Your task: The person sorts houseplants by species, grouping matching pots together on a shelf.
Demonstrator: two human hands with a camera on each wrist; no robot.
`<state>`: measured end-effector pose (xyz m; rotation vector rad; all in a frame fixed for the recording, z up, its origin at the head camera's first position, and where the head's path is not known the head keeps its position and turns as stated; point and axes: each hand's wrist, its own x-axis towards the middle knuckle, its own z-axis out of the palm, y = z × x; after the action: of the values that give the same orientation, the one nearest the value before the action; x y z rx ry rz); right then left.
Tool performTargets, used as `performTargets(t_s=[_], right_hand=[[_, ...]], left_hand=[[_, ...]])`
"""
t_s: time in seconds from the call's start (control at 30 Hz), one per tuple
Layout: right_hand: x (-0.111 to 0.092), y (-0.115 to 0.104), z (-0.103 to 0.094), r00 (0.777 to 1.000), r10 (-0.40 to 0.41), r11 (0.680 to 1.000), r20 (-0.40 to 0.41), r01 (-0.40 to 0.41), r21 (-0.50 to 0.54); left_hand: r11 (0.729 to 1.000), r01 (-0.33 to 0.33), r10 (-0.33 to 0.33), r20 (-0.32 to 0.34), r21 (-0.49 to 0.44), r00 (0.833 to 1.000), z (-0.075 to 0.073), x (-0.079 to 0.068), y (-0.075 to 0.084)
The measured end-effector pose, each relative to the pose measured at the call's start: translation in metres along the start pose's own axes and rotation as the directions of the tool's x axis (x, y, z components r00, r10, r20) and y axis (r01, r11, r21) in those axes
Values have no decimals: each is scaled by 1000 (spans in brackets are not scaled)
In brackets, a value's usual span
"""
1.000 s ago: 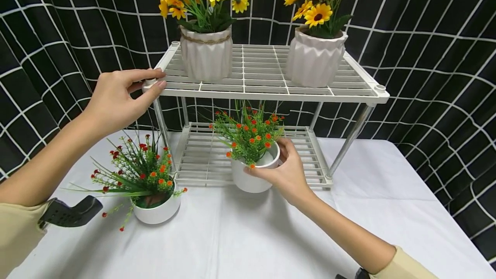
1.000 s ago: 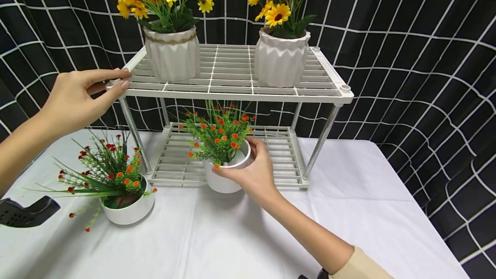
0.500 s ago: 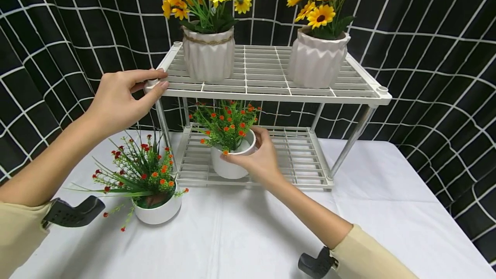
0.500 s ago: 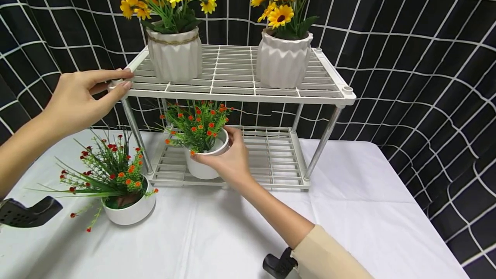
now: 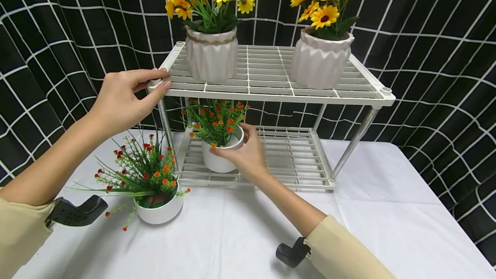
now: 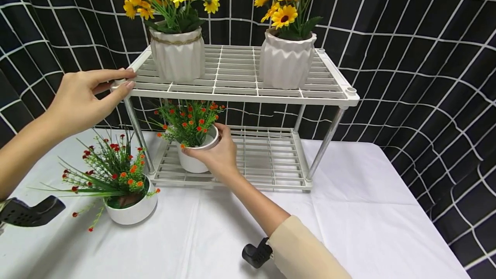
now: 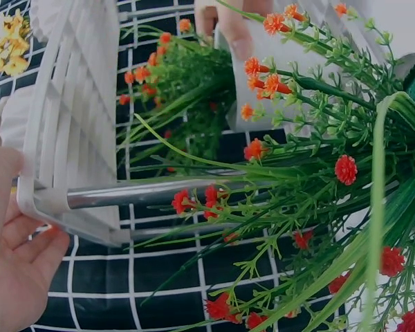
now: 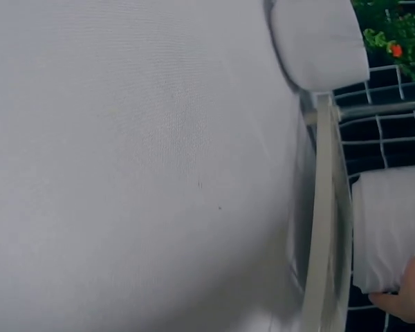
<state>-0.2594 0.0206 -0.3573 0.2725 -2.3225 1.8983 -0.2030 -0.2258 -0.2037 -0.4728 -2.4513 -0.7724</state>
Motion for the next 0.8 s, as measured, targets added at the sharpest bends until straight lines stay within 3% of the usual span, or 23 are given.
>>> performTargets(t_s=[0.37, 0.8], right_hand=[[2, 19, 9, 996, -79, 995, 49, 77, 56], [-15, 15, -3, 995, -15, 1000, 94, 17, -21]], left_hand=[[1000, 6, -6, -2, -9, 1000, -1, 1, 0], [1000, 10, -10, -2, -11, 1000, 0, 0, 0]])
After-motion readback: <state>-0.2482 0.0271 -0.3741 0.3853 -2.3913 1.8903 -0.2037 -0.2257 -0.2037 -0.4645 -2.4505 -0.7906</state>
